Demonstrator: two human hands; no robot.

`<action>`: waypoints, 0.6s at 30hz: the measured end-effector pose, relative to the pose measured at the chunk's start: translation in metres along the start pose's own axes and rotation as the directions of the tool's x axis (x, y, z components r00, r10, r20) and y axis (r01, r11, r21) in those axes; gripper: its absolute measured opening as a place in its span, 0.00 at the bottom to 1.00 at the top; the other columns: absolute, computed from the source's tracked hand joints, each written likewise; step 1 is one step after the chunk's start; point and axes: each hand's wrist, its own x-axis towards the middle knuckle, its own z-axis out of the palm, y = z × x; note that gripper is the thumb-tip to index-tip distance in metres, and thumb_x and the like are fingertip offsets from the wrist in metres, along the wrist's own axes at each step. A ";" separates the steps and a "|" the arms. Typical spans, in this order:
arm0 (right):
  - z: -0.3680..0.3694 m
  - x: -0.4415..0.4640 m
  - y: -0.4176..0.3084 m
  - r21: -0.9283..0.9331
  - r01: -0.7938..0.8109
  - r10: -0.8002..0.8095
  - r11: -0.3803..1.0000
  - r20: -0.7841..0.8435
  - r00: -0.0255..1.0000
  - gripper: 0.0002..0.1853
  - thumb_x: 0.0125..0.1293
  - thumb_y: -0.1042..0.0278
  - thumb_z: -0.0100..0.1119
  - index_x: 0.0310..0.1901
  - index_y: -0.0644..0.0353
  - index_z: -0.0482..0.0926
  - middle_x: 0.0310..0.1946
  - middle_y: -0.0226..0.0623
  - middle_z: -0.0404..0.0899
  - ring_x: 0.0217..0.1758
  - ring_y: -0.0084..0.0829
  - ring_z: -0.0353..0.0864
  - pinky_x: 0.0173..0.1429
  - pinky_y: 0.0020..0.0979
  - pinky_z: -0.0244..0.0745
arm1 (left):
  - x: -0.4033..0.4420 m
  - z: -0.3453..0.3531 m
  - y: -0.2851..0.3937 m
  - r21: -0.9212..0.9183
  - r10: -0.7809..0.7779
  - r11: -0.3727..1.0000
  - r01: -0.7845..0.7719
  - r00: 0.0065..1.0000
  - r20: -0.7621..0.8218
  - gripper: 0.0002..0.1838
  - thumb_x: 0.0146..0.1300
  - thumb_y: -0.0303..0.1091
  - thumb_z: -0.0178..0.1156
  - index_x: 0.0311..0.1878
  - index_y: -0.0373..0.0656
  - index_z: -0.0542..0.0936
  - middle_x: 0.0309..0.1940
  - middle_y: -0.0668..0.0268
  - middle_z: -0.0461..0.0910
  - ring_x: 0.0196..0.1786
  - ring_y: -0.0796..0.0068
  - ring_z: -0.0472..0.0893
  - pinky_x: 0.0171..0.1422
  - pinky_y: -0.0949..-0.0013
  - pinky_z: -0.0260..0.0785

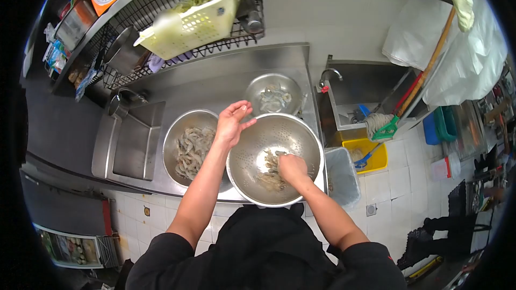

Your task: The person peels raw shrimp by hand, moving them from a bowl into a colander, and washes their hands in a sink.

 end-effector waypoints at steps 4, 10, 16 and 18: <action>-0.008 0.006 -0.019 -0.167 -0.016 0.013 0.986 -0.016 1.000 0.10 0.57 0.68 0.54 0.30 0.61 0.85 0.34 0.44 0.85 0.46 0.44 0.82 0.57 0.46 0.71 | 0.007 -0.077 0.024 0.033 0.024 0.999 -0.023 1.000 -0.008 0.12 0.69 0.31 0.58 0.51 0.36 0.77 0.49 0.56 0.80 0.52 0.63 0.81 0.51 0.61 0.78; -0.008 0.045 -0.084 0.141 -0.059 0.106 0.988 -0.359 0.927 0.10 0.62 0.65 0.58 0.33 0.63 0.81 0.30 0.48 0.81 0.40 0.49 0.80 0.47 0.44 0.73 | 0.057 -0.321 0.076 -0.215 0.121 0.959 -0.184 0.953 -0.278 0.11 0.71 0.39 0.54 0.43 0.40 0.78 0.38 0.63 0.82 0.40 0.70 0.83 0.42 0.70 0.75; 0.007 0.121 -0.256 0.387 0.261 -0.020 0.884 -0.527 0.850 0.05 0.64 0.73 0.57 0.37 0.65 0.79 0.28 0.42 0.80 0.28 0.30 0.79 0.33 0.28 0.73 | 0.175 -0.553 0.197 0.131 0.440 0.880 -0.456 0.682 -0.584 0.10 0.70 0.39 0.54 0.47 0.47 0.81 0.44 0.69 0.83 0.48 0.74 0.80 0.45 0.69 0.69; 0.027 0.150 -0.315 0.414 0.258 -0.053 0.873 -0.445 0.894 0.06 0.65 0.71 0.58 0.38 0.65 0.80 0.27 0.40 0.80 0.27 0.28 0.78 0.33 0.28 0.73 | 0.209 -0.609 0.220 0.152 0.493 0.850 -0.504 0.663 -0.563 0.11 0.71 0.39 0.54 0.47 0.46 0.82 0.44 0.69 0.83 0.49 0.75 0.80 0.47 0.68 0.68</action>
